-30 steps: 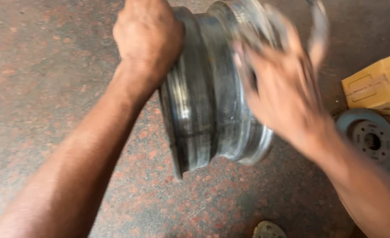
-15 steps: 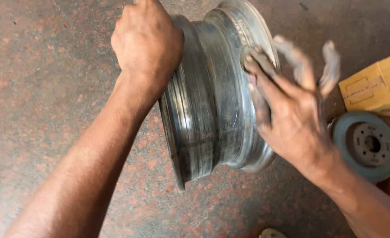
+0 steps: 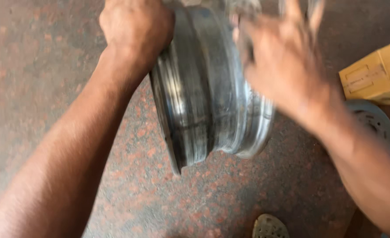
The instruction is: The person scrubs a metal wheel rim with a small abrasive pad, rotating the rim to clean its inner and outer surfaces. The person repeatedly rubs the rim's grooves and edges, removing surface grime.
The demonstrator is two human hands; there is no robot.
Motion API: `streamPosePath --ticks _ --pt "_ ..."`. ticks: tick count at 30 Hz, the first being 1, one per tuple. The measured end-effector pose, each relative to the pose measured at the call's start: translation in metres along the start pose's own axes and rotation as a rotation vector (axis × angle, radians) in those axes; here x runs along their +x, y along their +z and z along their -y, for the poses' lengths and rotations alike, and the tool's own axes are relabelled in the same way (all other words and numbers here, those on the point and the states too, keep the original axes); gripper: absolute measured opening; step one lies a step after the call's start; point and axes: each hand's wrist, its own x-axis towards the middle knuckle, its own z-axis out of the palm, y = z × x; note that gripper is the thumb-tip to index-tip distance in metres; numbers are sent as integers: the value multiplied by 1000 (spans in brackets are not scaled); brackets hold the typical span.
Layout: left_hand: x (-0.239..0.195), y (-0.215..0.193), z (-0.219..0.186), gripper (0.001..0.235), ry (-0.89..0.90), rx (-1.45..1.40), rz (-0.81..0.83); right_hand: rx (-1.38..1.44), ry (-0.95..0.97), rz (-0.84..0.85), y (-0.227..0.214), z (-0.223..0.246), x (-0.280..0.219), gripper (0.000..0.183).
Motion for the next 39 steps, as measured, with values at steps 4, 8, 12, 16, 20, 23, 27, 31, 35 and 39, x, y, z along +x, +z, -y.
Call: streamPosePath --ticks 4,8,12,16,20,23,27,31,35,39 --pt "6 2 2 26 91 16 -225 -81 -74 -197 -14 28 -18 27" --pt "5 -5 3 23 0 -117 -90 79 -9 -71 -8 2 24 22" --pt "6 -15 -4 23 -25 -66 -59 -32 -63 -171 -14 25 -9 23" --pt "-2 -20 -5 24 -42 -88 -31 116 -24 -135 -9 11 15 29" --pt "4 -30 -13 30 -122 -110 24 68 -44 -156 -15 18 -6 32" --pt "5 -24 -12 27 -109 -105 25 53 -51 -194 -9 18 -12 29" --pt "4 -23 -12 26 -123 -118 38 25 -39 -80 -6 0 13 18" --pt "13 -21 -14 25 -129 -114 -20 73 -62 -183 -13 17 -19 30" --pt "3 -24 -11 23 -111 -142 32 69 -85 -170 -3 -2 5 22" --pt "11 -29 -16 23 -140 -115 26 19 -86 -208 -12 18 -22 30"
